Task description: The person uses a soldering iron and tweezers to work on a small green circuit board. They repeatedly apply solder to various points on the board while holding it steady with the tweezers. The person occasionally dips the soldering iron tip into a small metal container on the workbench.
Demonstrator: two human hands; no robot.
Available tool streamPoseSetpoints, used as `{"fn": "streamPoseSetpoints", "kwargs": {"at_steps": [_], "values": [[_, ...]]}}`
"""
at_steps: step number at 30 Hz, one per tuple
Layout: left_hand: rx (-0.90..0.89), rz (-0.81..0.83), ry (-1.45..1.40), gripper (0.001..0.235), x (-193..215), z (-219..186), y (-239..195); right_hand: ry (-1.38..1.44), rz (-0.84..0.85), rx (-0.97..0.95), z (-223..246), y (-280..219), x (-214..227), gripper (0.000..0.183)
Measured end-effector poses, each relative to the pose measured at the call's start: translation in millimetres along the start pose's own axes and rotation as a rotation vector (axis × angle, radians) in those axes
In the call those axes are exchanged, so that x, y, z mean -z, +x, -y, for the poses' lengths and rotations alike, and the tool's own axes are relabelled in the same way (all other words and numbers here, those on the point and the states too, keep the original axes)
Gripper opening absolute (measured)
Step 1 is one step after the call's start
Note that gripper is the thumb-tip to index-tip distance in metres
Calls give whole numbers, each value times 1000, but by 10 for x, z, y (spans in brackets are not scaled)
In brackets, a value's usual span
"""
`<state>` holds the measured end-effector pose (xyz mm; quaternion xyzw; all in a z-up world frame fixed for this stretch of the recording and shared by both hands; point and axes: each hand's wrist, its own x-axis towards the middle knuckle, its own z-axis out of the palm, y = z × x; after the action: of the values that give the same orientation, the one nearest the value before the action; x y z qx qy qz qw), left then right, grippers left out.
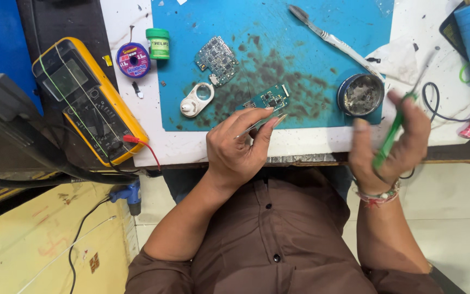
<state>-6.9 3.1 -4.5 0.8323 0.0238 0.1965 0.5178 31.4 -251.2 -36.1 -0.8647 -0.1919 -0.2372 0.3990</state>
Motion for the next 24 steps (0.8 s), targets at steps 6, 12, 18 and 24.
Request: {"fn": "streamPoseSetpoints", "kwargs": {"at_steps": [6,12,18,24], "values": [[-18,0,-1,21,-19,-4,-3,-42,156,-69,178,248,-59,81],[-46,-22,-71,23,-34,-78,14,-124,215,44,360,272,-141,94],[-112,95,-80,22,-312,-260,111,22,208,-43,237,160,-169,87],[-193,115,81,21,-501,-300,222,-22,203,-52,219,148,-159,85]]}}
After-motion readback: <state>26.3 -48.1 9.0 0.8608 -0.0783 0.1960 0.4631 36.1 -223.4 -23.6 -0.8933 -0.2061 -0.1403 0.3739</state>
